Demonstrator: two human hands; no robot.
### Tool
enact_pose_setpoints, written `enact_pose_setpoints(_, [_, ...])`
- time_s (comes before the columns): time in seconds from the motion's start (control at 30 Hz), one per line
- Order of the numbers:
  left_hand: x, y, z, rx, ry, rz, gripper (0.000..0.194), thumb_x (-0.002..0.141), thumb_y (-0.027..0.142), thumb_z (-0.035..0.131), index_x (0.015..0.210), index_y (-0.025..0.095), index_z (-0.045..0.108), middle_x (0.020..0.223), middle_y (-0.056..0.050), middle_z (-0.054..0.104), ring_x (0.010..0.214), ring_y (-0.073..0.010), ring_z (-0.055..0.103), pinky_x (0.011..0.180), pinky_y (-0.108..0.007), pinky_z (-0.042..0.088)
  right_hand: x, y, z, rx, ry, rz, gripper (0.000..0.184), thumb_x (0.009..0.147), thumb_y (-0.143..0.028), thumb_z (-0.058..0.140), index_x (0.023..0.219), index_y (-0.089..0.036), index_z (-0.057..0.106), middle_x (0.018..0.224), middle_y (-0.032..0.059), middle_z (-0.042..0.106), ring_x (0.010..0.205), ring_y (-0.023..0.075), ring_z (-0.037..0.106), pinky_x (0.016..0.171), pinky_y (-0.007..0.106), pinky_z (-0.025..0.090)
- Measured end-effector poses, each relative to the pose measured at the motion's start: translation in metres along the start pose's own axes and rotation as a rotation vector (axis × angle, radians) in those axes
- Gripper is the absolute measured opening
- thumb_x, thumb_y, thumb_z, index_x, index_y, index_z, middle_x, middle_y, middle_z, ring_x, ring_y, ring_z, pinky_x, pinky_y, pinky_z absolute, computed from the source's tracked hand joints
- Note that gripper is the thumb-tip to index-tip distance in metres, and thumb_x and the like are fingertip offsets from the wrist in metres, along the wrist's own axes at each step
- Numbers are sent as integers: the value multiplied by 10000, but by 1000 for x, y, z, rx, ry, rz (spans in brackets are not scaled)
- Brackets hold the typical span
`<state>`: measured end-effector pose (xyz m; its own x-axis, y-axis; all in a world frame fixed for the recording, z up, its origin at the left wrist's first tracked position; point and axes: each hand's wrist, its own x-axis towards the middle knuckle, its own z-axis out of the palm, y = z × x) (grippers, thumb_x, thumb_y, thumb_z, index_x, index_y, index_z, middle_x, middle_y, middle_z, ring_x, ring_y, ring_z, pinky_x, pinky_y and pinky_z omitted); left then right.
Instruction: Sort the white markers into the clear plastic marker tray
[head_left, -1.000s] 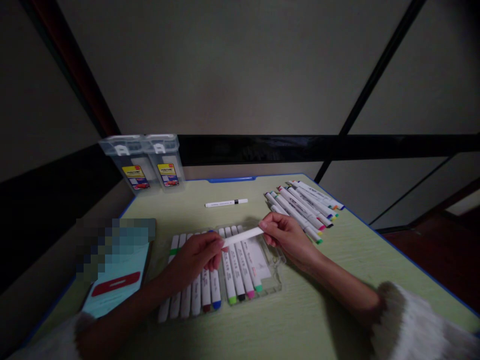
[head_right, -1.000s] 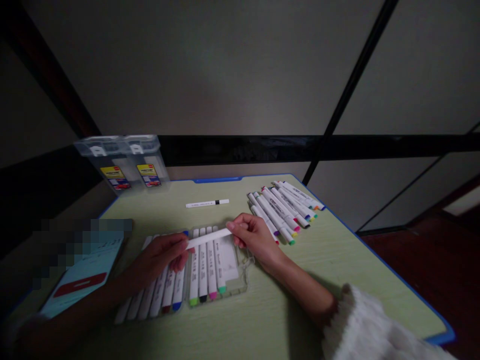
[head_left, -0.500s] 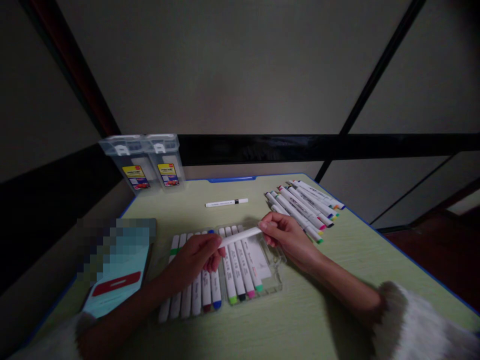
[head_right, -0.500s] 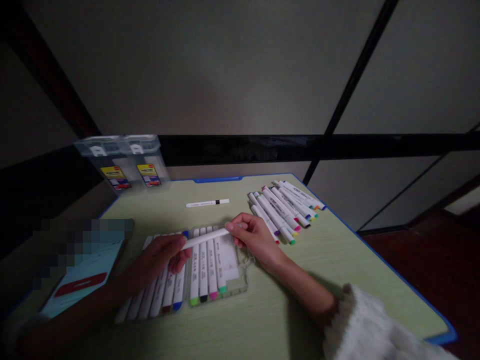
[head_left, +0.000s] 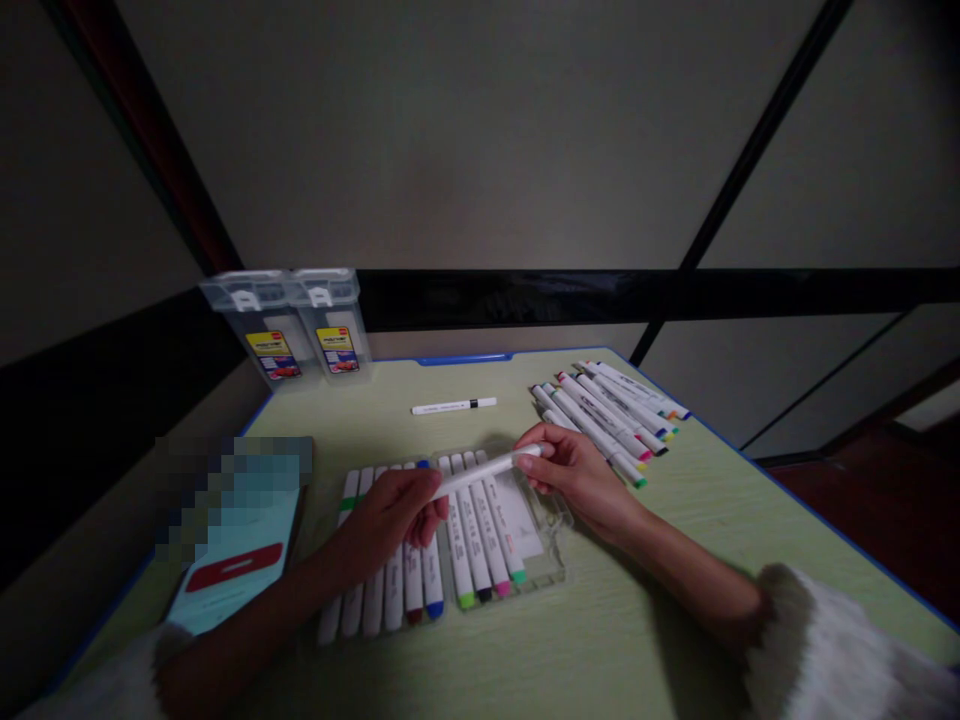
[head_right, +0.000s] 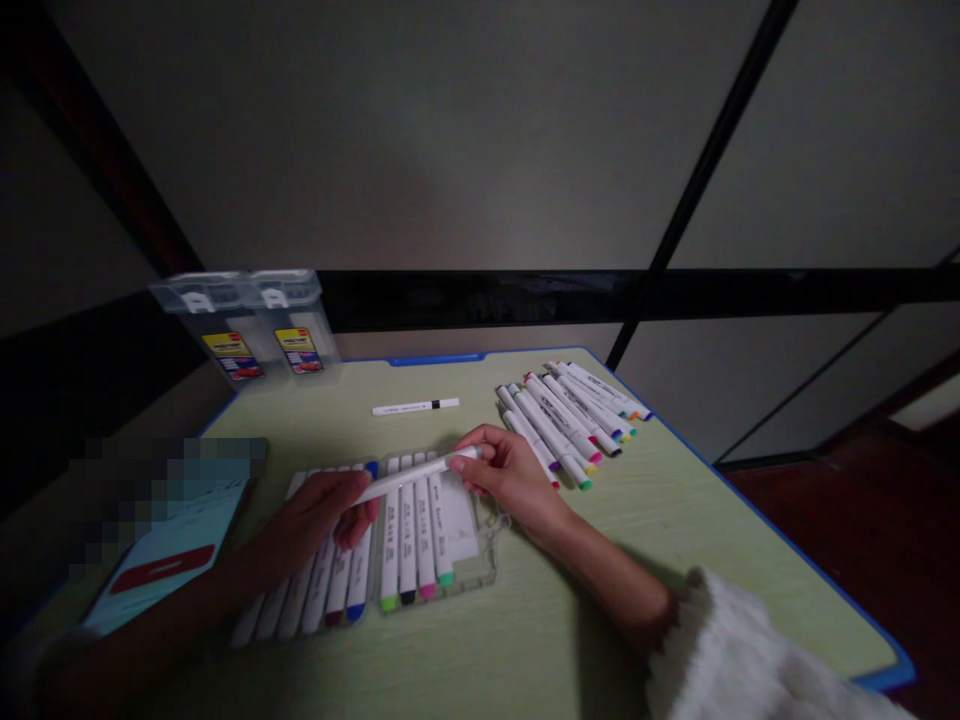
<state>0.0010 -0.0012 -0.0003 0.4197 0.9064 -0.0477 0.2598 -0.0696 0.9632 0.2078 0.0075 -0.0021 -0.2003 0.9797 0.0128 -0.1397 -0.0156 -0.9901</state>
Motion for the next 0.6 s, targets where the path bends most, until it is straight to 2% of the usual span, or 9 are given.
enact_pose_setpoints(0.6, [0, 0, 2, 4, 21, -19, 371, 764, 433, 353, 585, 146, 507, 418, 49, 449, 400, -80, 412, 438, -198, 349, 0, 1, 0, 14, -26, -29, 238, 656, -348, 648, 681, -156, 509, 521, -52, 500, 422, 41, 371, 413, 187, 241])
